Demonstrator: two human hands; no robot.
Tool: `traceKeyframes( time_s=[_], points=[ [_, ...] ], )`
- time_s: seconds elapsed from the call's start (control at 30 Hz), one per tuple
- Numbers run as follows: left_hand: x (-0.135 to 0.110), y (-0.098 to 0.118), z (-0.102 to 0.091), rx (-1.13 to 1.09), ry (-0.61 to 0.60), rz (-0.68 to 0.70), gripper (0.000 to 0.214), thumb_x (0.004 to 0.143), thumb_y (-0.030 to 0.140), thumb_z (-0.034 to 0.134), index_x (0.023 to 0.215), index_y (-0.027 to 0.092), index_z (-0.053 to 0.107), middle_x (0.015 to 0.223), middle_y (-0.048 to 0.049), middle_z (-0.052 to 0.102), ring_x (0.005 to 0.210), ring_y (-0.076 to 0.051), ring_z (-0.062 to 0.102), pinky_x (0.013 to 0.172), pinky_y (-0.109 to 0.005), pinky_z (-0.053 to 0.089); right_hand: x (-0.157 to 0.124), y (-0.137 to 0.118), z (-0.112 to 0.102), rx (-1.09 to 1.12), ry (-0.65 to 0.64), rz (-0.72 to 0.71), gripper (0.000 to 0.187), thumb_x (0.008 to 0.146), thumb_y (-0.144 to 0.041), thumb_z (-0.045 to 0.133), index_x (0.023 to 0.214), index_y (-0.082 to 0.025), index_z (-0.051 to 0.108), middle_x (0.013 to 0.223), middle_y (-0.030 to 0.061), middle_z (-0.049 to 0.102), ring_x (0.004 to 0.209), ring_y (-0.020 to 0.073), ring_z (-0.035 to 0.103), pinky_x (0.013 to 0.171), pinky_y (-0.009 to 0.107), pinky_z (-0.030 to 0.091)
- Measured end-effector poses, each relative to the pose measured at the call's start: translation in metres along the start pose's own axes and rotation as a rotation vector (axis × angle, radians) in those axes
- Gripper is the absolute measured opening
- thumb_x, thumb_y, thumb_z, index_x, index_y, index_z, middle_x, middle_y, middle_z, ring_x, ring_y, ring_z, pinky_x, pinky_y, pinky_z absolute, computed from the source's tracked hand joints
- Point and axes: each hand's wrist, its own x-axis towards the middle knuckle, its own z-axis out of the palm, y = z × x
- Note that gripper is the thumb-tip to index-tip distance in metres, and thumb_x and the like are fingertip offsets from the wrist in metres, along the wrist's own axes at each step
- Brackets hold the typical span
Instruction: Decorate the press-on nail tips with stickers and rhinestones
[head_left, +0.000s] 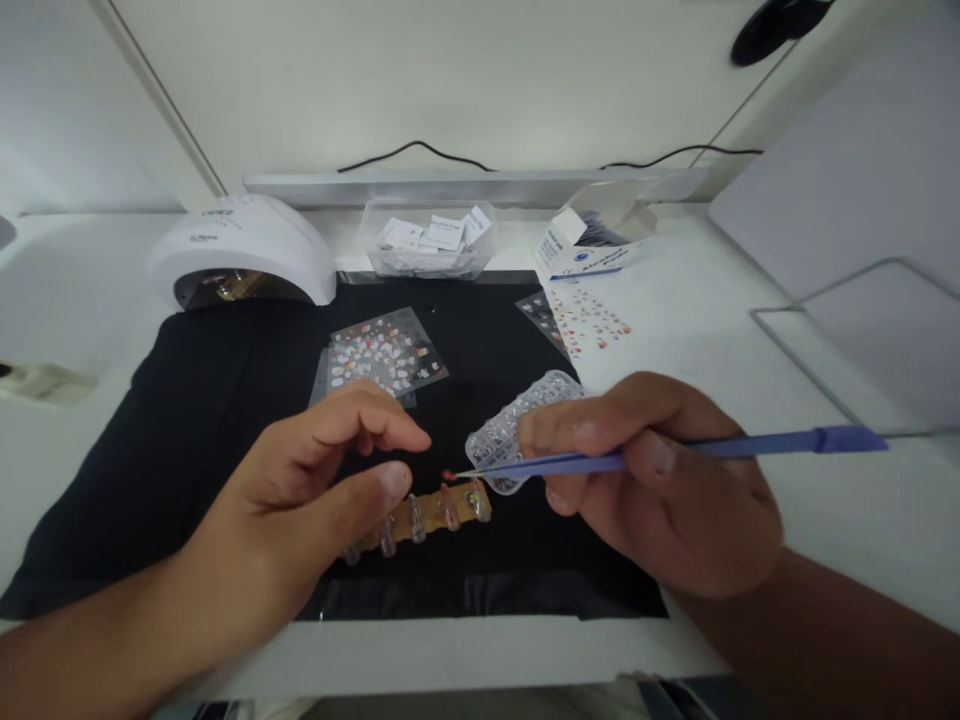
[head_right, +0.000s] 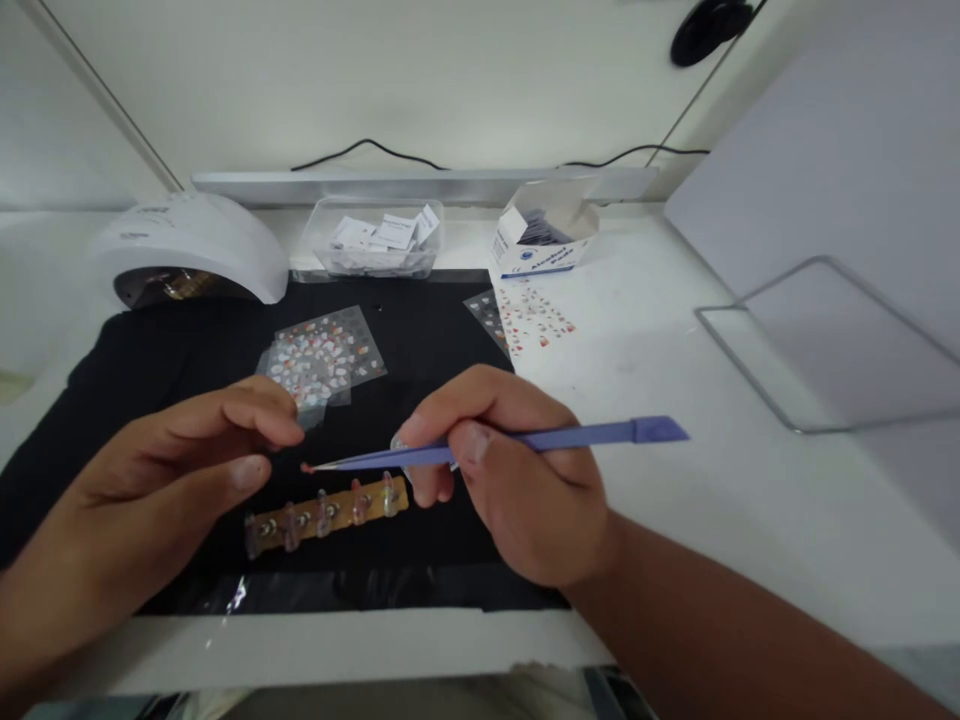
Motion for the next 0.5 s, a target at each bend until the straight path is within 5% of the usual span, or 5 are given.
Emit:
traceKeyframes(
  time_s=[0.13, 0.27, 0.5],
  points=[
    [0.0, 0.005, -0.003, 0.394, -0.06, 0.142, 0.019, 0.089, 0.021, 0.062, 0.107, 0.028, 0.062, 0.103, 0.0017, 0.061, 0.097, -0.016, 0.056, 0.085, -0.026, 0.047, 0.004, 0.002, -0.003, 0.043, 0.005, 0.022, 0.013, 0.092, -0.031, 0.062, 0.089, -0.026, 0.073, 0.055, -0.0044, 0.061, 0.045, 0.0116, 0.048, 0.048, 0.03, 0.039],
    [0.004, 0.011, -0.003, 0.635, -0.131, 0.138, 0.017, 0.089, 0.03, 0.061, 0.106, 0.026, 0.06, 0.102, -0.0002, 0.061, 0.093, -0.02, 0.059, 0.079, -0.033, 0.047, 0.008, -0.009, -0.008, 0.038, 0.007, 0.005, 0.01, 0.091, -0.028, 0.063, 0.088, -0.024, 0.072, 0.056, -0.0065, 0.055, 0.044, 0.0092, 0.04, 0.048, 0.029, 0.032],
    [0.003, 0.023, 0.016, 1.006, -0.266, 0.176, 0.019, 0.088, 0.029, 0.062, 0.105, 0.024, 0.065, 0.096, -0.0032, 0.066, 0.09, -0.027, 0.06, 0.077, -0.046, 0.048, 0.012, -0.025, -0.035, -0.008, -0.185, 0.219, 0.005, 0.09, -0.027, 0.069, 0.088, -0.022, 0.068, 0.059, -0.0075, 0.047, 0.047, 0.0085, 0.037, 0.05, 0.029, 0.029]
  ],
)
